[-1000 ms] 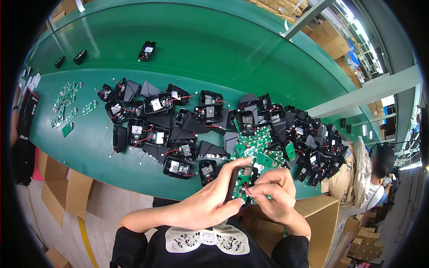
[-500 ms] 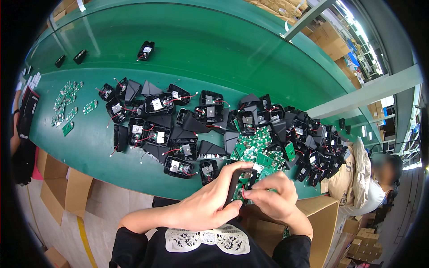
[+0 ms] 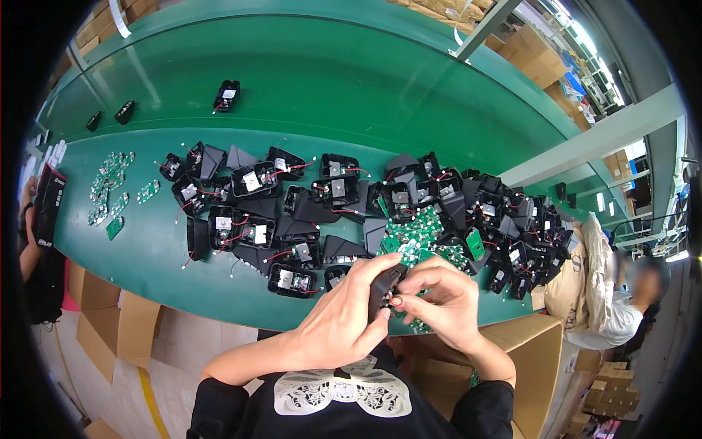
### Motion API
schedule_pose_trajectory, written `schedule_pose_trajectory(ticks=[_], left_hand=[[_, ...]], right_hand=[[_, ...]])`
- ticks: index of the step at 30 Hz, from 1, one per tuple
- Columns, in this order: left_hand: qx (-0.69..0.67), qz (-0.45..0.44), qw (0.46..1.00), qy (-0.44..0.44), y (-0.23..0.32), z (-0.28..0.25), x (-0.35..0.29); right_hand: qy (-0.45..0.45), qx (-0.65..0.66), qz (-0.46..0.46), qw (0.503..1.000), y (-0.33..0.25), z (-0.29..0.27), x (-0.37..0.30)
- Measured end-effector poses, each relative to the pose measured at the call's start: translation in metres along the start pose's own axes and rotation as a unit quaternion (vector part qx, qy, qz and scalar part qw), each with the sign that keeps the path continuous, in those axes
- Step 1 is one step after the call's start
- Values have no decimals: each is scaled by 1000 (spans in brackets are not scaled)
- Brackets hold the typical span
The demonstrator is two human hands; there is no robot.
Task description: The person picks up a green circuit board and a black plastic housing, fits the board into the housing, and presses the wires into place. They then place the assembled unit onto the green conveyor belt and repeat the process.
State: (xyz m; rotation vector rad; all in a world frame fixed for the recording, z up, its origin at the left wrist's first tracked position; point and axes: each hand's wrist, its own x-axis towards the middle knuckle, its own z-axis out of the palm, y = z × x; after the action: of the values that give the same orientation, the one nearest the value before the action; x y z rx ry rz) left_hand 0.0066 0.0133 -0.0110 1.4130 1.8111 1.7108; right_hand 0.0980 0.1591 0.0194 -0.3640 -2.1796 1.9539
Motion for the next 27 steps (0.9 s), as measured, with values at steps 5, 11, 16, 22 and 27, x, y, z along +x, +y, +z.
schedule_pose_trajectory(ticks=[5, 11, 16, 22, 27], left_hand=[[208, 56, 974, 70, -2, -3, 2], [335, 134, 924, 128, -2, 1, 1], [148, 27, 987, 54, 10, -7, 2], [-2, 15, 1000, -14, 21, -12, 1], [-13, 0, 1000, -23, 20, -11, -1]], right_hand=[[0, 219, 144, 965, -4, -5, -11], [19, 173, 174, 969, -12, 10, -8], [110, -313, -297, 896, -1, 14, 0], [106, -304, -392, 862, -2, 8, -3], [94, -313, -382, 865, -2, 10, -4]])
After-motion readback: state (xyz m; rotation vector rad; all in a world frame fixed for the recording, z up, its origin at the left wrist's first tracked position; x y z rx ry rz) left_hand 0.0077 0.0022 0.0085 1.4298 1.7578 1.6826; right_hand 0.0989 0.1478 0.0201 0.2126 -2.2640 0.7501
